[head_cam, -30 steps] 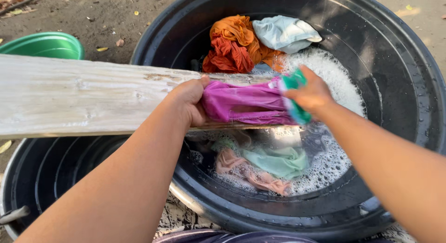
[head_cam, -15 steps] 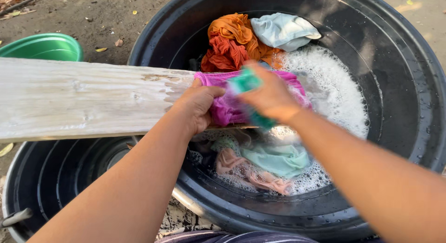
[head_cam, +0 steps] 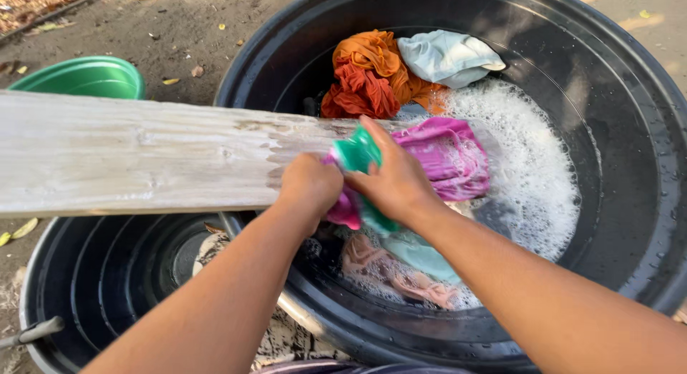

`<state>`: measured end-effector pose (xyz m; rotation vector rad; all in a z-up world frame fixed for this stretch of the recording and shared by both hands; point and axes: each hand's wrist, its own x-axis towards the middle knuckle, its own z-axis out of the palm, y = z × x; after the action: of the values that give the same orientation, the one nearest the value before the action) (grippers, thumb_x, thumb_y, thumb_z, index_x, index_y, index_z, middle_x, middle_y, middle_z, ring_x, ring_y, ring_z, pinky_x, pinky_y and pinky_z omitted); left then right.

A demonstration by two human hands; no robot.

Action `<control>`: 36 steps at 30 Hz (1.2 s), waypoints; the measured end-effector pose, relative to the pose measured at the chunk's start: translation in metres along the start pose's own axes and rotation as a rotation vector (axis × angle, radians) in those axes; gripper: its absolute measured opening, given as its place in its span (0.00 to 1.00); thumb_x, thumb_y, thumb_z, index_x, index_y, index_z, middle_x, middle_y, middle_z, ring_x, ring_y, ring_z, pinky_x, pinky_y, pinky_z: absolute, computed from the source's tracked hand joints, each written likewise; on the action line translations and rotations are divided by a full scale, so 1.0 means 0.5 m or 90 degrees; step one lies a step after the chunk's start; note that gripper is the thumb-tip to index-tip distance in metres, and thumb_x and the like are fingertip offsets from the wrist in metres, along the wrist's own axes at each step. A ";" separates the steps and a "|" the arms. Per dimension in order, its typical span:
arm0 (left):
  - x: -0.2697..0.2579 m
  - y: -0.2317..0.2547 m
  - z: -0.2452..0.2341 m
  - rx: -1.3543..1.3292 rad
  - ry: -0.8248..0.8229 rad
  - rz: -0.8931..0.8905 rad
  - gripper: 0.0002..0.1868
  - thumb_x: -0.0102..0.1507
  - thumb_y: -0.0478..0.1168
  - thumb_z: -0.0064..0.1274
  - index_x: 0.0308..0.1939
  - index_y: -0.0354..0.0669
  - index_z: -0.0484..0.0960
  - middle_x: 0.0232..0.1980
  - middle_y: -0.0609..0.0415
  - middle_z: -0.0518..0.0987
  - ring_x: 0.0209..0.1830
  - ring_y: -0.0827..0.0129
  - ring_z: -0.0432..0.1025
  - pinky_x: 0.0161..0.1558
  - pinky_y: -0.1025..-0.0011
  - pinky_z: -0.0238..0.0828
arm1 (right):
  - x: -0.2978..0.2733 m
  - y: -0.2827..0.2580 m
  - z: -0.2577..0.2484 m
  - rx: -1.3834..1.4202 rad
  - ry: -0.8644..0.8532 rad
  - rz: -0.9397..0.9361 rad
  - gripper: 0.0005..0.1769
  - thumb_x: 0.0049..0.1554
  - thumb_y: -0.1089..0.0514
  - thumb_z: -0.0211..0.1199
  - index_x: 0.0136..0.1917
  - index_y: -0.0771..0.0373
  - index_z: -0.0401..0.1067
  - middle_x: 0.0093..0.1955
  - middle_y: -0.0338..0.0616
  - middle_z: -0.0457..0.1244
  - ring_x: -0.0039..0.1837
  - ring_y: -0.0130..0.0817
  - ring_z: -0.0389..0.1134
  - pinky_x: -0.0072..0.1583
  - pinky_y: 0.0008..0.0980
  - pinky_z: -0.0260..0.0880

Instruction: The person washes clothes by hand in a tub. They use a scrub brush and a wooden board to scrub various items of clothing in soapy water.

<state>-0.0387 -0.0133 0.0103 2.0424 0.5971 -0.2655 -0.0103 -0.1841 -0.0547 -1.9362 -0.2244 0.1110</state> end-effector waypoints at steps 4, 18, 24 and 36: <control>-0.004 -0.028 -0.007 0.153 0.081 0.151 0.19 0.62 0.39 0.45 0.56 0.36 0.79 0.50 0.30 0.79 0.53 0.38 0.75 0.57 0.51 0.71 | 0.044 0.106 -0.132 -0.184 0.098 0.181 0.52 0.49 0.54 0.75 0.81 0.47 0.52 0.68 0.51 0.65 0.60 0.44 0.71 0.60 0.41 0.70; 0.042 -0.099 0.390 0.045 -0.500 0.087 0.18 0.66 0.46 0.48 0.56 0.44 0.80 0.53 0.33 0.80 0.56 0.33 0.74 0.34 0.56 0.67 | 0.064 0.308 -0.242 -0.223 0.317 0.168 0.47 0.51 0.48 0.70 0.78 0.64 0.58 0.76 0.62 0.56 0.76 0.56 0.58 0.76 0.49 0.58; 0.120 -0.262 0.358 0.832 -0.518 0.308 0.18 0.53 0.44 0.66 0.48 0.51 0.90 0.54 0.47 0.84 0.52 0.58 0.80 0.54 0.64 0.76 | -0.047 0.289 -0.187 -0.404 0.138 0.092 0.38 0.47 0.55 0.72 0.70 0.55 0.67 0.76 0.62 0.47 0.71 0.62 0.53 0.69 0.48 0.57; 0.053 -0.061 0.196 -0.153 -0.203 -0.126 0.21 0.62 0.43 0.44 0.54 0.38 0.80 0.57 0.36 0.81 0.56 0.40 0.76 0.52 0.32 0.71 | -0.099 0.322 -0.162 0.200 0.439 0.410 0.09 0.59 0.56 0.53 0.52 0.57 0.68 0.39 0.45 0.64 0.38 0.39 0.67 0.35 0.41 0.63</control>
<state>-0.0266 -0.0761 -0.0741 1.6680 0.5987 -0.5954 -0.0273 -0.3252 -0.1763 -1.5615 0.8285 -0.0984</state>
